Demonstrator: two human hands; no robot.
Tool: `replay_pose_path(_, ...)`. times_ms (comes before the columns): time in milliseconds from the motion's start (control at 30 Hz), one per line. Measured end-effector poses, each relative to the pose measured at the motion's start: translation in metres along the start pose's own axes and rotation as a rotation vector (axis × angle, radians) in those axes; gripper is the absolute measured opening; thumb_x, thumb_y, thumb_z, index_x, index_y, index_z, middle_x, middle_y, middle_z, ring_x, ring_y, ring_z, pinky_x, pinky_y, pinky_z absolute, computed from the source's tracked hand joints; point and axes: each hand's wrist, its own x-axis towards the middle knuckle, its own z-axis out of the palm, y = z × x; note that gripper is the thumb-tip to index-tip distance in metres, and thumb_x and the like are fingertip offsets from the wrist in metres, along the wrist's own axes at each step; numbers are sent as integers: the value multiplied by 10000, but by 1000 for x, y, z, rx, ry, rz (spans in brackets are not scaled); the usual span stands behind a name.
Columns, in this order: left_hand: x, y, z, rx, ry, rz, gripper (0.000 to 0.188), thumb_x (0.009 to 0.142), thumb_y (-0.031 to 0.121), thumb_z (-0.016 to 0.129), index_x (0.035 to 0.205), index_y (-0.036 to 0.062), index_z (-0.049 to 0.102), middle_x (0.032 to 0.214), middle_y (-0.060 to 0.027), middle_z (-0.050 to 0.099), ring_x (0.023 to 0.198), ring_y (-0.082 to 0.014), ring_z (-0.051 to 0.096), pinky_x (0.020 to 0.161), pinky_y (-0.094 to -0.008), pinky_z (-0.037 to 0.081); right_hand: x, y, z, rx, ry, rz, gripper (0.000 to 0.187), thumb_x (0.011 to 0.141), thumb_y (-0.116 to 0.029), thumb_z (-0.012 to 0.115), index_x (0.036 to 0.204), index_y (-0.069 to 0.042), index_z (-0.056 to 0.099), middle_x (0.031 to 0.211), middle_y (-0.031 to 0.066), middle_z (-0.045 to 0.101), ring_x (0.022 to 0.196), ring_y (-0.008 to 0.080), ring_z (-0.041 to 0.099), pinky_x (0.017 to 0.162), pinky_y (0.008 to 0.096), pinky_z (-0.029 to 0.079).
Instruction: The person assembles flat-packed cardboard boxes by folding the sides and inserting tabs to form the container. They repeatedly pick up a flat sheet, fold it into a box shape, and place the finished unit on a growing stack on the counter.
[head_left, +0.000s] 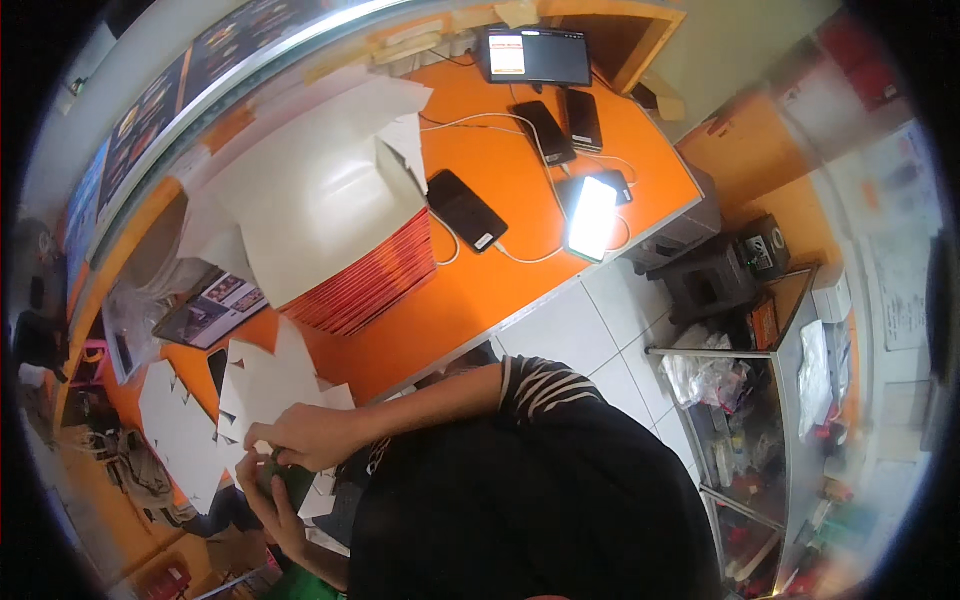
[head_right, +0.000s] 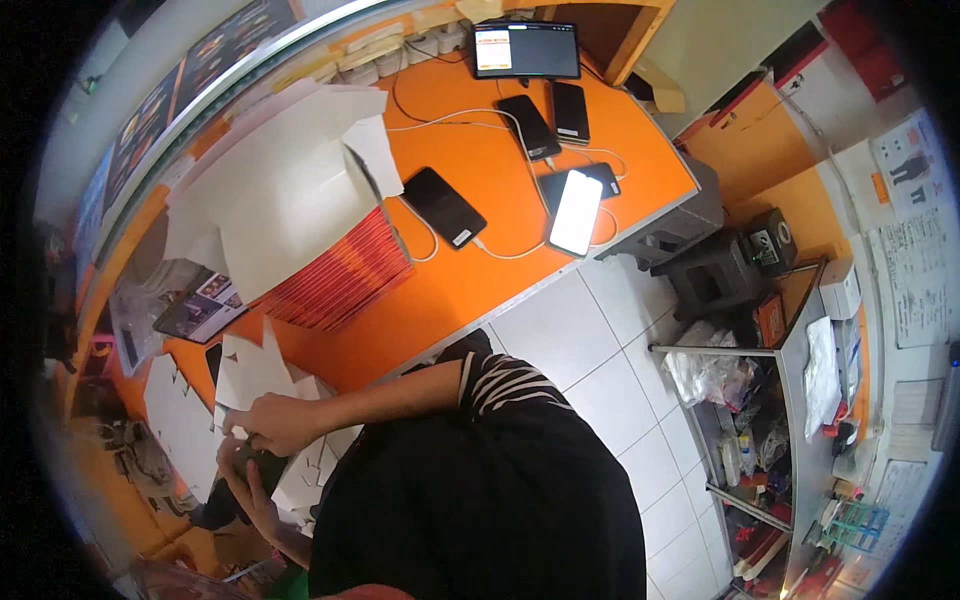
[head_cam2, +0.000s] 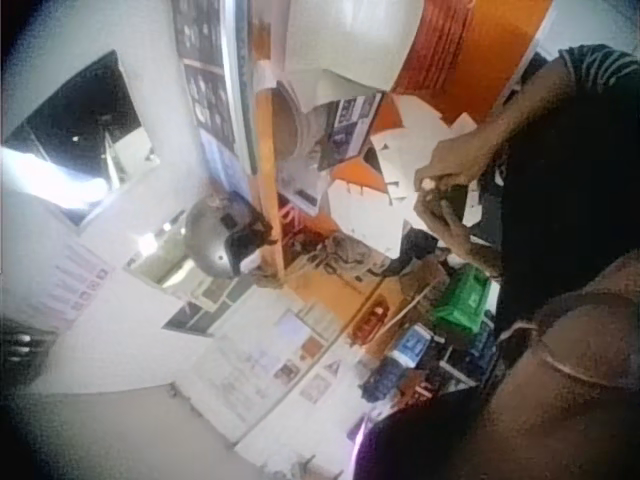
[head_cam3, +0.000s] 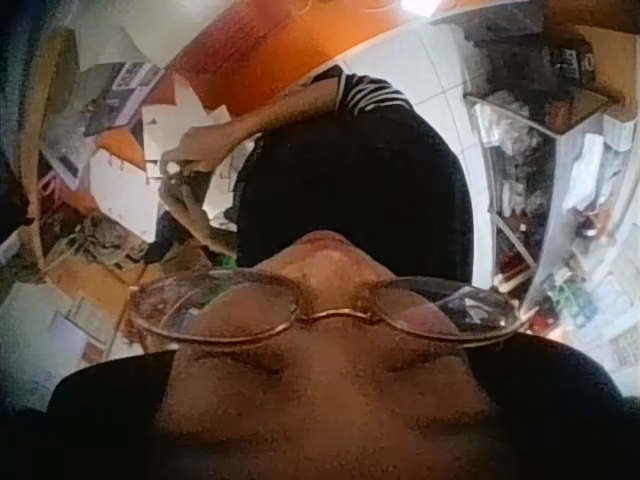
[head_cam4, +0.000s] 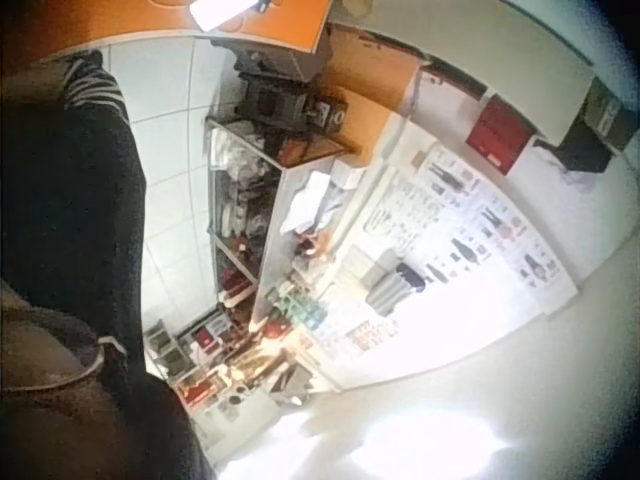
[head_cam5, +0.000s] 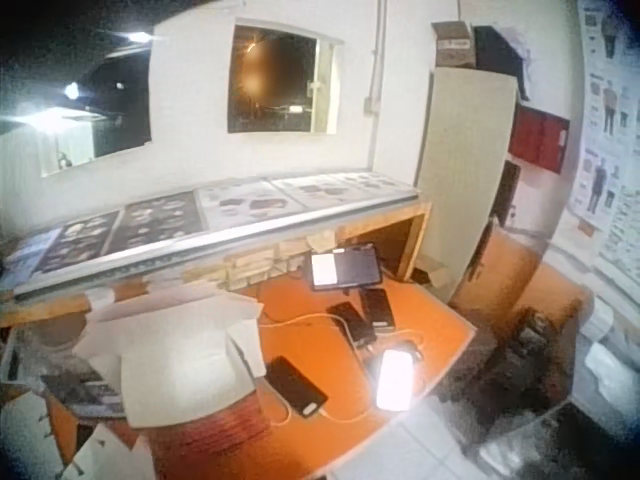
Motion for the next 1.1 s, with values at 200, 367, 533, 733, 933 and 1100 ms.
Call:
replay_pose_path(200,-11,-1,-8,201,38,-323,297,912,237,473,889,-54,532,774,-99,557,755,-171,535,727,-257,427,0,-30,-22,-437,-41,-113,394,682,-51,599,1059,-24,492,756,146,591,743,315,565,693,408,427)
replay_pose_path(367,-25,1,20,-138,579,-245,334,918,255,471,856,-64,550,800,-95,576,713,-139,524,650,-238,426,-16,-41,-39,-416,591,-481,305,696,-97,621,989,-46,553,841,93,544,833,258,529,730,378,409)
replay_pose_path(533,-31,17,33,-209,610,-257,325,903,273,492,852,-41,556,809,-76,558,714,-139,501,640,-268,419,-23,-15,-45,119,422,-253,285,692,-173,689,968,-133,629,969,84,440,881,226,458,732,344,398)
replay_pose_path(733,-30,29,45,-179,465,-87,313,900,241,492,765,-40,527,721,-44,506,669,-109,457,609,-245,398,-26,-1,-40,17,241,-326,309,602,-308,773,815,-116,660,934,91,416,888,253,441,755,362,388)
replay_pose_path(933,-28,27,50,-77,455,-28,286,882,199,526,728,-41,503,673,-23,465,642,-100,423,573,-240,358,-33,4,-27,198,483,-19,317,600,-273,774,854,-126,656,911,85,416,887,251,440,742,356,390)
replay_pose_path(1100,-29,35,48,-24,472,61,304,875,188,543,703,-56,484,650,-33,444,625,-114,408,552,-251,337,-27,4,-36,221,234,-354,333,584,-245,787,875,-141,664,912,82,422,864,234,447,716,341,396)
